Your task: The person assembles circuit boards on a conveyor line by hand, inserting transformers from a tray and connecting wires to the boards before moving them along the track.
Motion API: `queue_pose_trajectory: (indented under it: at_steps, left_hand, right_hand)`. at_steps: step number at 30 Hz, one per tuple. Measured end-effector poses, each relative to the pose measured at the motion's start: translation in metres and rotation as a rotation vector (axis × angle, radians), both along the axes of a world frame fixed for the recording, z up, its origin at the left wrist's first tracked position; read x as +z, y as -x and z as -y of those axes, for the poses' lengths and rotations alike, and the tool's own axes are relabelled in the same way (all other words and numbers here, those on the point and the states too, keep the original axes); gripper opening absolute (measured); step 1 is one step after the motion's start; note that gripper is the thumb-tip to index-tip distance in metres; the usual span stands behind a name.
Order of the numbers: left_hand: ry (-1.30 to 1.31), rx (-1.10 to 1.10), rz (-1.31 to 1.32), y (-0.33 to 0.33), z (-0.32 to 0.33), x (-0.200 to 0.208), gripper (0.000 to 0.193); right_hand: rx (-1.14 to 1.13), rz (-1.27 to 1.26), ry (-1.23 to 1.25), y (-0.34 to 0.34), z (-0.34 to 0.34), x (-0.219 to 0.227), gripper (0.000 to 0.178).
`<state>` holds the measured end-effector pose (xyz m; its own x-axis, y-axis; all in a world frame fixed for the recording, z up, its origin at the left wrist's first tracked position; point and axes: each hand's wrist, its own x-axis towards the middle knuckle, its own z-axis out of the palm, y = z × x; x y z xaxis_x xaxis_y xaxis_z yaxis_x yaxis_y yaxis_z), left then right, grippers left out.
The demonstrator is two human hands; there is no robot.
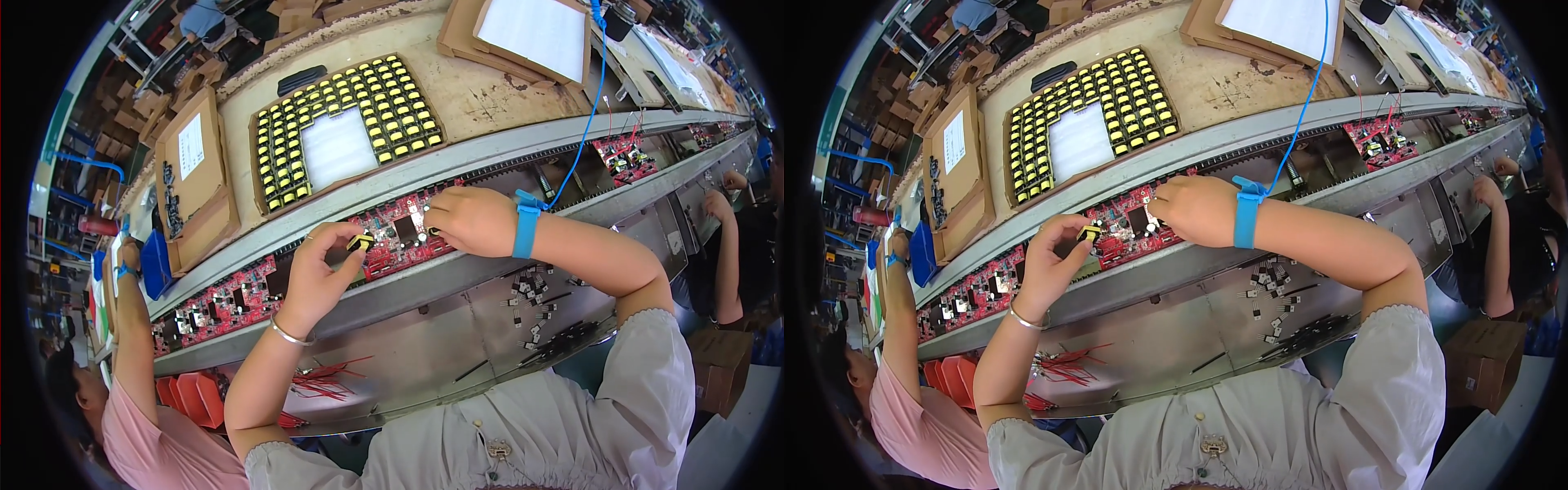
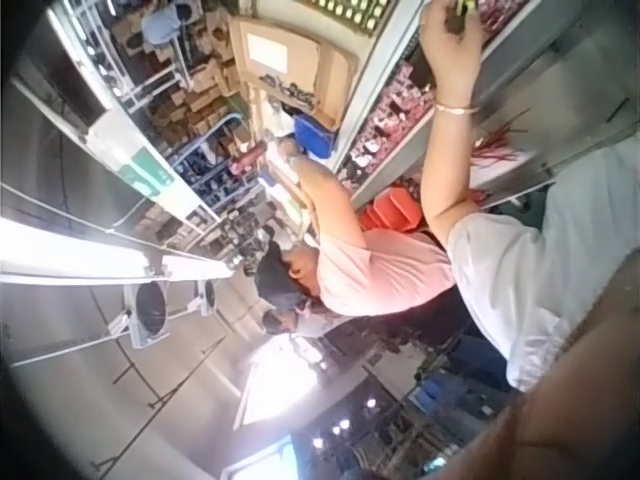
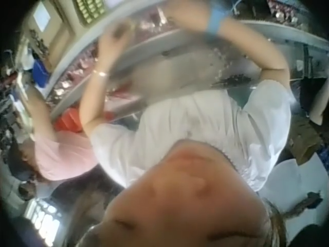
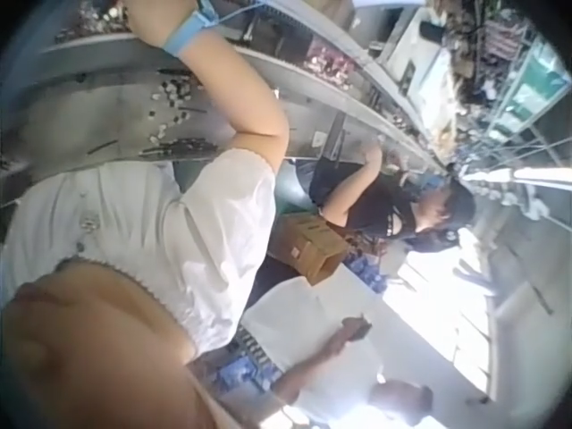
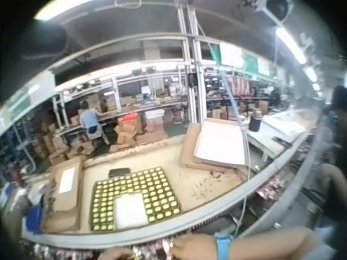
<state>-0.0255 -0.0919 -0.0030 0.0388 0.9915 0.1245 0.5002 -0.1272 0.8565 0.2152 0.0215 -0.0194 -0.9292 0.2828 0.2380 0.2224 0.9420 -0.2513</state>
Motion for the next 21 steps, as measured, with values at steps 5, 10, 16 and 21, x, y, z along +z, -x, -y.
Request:
queue_pose_trajectory:
  at_steps: [5, 10, 16, 21]
  left_hand:
    - [-0.025, -0.009, -0.025, -0.006, -0.002, 0.005, 0.024]
    - [-0.028, -0.008, -0.028, -0.007, -0.004, 0.005, 0.025]
    - [-0.035, -0.024, -0.046, -0.005, -0.009, -0.004, 0.024]
    - [-0.090, -0.039, -0.065, -0.005, -0.018, -0.007, 0.026]
  right_hand:
    - [-0.032, 0.009, 0.093, -0.002, -0.002, -0.002, 0.023]
    - [0.085, -0.025, 0.027, -0.004, -0.008, -0.004, 0.023]
    - [0.105, 0.028, -0.026, -0.001, -0.012, -0.007, 0.024]
    - [0.105, 0.005, 0.034, -0.001, -0.018, -0.012, 0.024]
